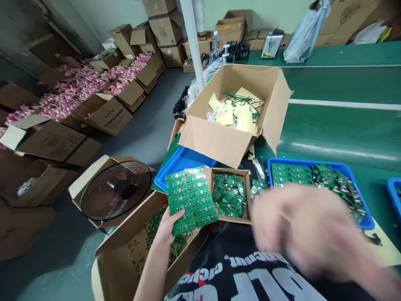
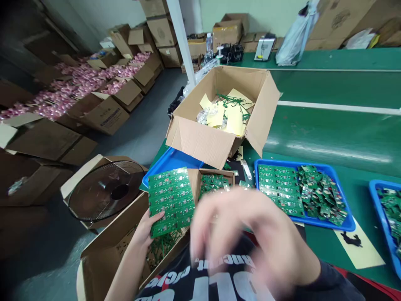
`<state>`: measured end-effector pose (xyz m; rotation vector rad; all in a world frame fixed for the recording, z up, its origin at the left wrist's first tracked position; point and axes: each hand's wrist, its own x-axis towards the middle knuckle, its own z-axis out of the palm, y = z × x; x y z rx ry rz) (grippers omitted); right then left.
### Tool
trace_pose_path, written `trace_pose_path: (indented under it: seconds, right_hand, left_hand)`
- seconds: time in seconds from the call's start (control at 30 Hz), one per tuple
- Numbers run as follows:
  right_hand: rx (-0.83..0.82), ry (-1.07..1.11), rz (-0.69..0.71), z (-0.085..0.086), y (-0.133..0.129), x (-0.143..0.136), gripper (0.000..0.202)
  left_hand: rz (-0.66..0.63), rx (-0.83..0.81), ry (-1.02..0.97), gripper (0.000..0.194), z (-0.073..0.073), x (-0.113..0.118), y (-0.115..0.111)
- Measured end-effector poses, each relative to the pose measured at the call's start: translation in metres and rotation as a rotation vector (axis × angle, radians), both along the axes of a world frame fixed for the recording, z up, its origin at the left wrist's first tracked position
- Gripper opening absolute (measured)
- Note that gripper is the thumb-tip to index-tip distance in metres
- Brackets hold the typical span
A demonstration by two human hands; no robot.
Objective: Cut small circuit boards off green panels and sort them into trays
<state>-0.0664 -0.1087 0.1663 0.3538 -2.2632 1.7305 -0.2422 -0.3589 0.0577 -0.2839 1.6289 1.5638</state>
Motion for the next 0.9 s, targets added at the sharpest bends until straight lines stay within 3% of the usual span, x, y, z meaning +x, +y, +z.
trace_pose_path:
  seconds: [0.07,0.13,0.2,0.3,0.37,0.47,0.53,0.63,0.7,0.8,0.9]
  right_hand:
    - [-0.035,-0.102,-0.169,-0.017,0.003,-0.033,0.032]
    - [0.014,-0.316,-0.362,-0.041,0.005,-0.060,0.053]
    - [-0.013,-0.547,-0.281,-0.065,0.009,-0.076,0.071]
    - [-0.230,-0.689,-0.004,-0.092,0.015,-0.082,0.064]
    - [-0.416,-0.671,0.008,-0.103,0.016,-0.077,0.051]
    - [-0.666,-0.613,-0.206,-0.114,0.010,-0.066,0.042]
    - [-0.746,-0.577,-0.333,-0.121,0.004,-0.061,0.041]
    - [-0.755,-0.559,-0.390,-0.129,-0.006,-0.058,0.041]
    - [-0.749,-0.570,-0.402,-0.133,-0.011,-0.058,0.047]
    - [-0.744,-0.618,-0.422,-0.139,-0.017,-0.058,0.054]
    - [-0.735,-0.683,-0.408,-0.147,-0.021,-0.059,0.041]
  left_hand:
    - [-0.172,0.072,-0.024,0.052,0.007,-0.007,0.005]
    - [-0.365,0.116,-0.039,0.058,0.015,-0.013,0.014]
    - [-0.535,0.139,-0.037,0.059,0.023,-0.020,0.024]
    - [-0.665,0.189,-0.069,0.052,0.025,-0.031,0.033]
    - [-0.596,0.287,-0.109,0.052,0.018,-0.036,0.031]
    - [-0.334,0.489,-0.127,0.074,0.004,-0.031,0.024]
    - [-0.229,0.521,-0.122,0.074,-0.003,-0.019,0.024]
    - [-0.151,0.395,-0.098,0.058,-0.008,0.002,0.035]
    - [-0.108,0.307,-0.076,0.060,-0.008,0.011,0.044]
    - [-0.079,0.208,-0.014,0.058,-0.008,0.015,0.051]
    - [-0.094,0.135,0.080,0.052,-0.006,0.012,0.050]
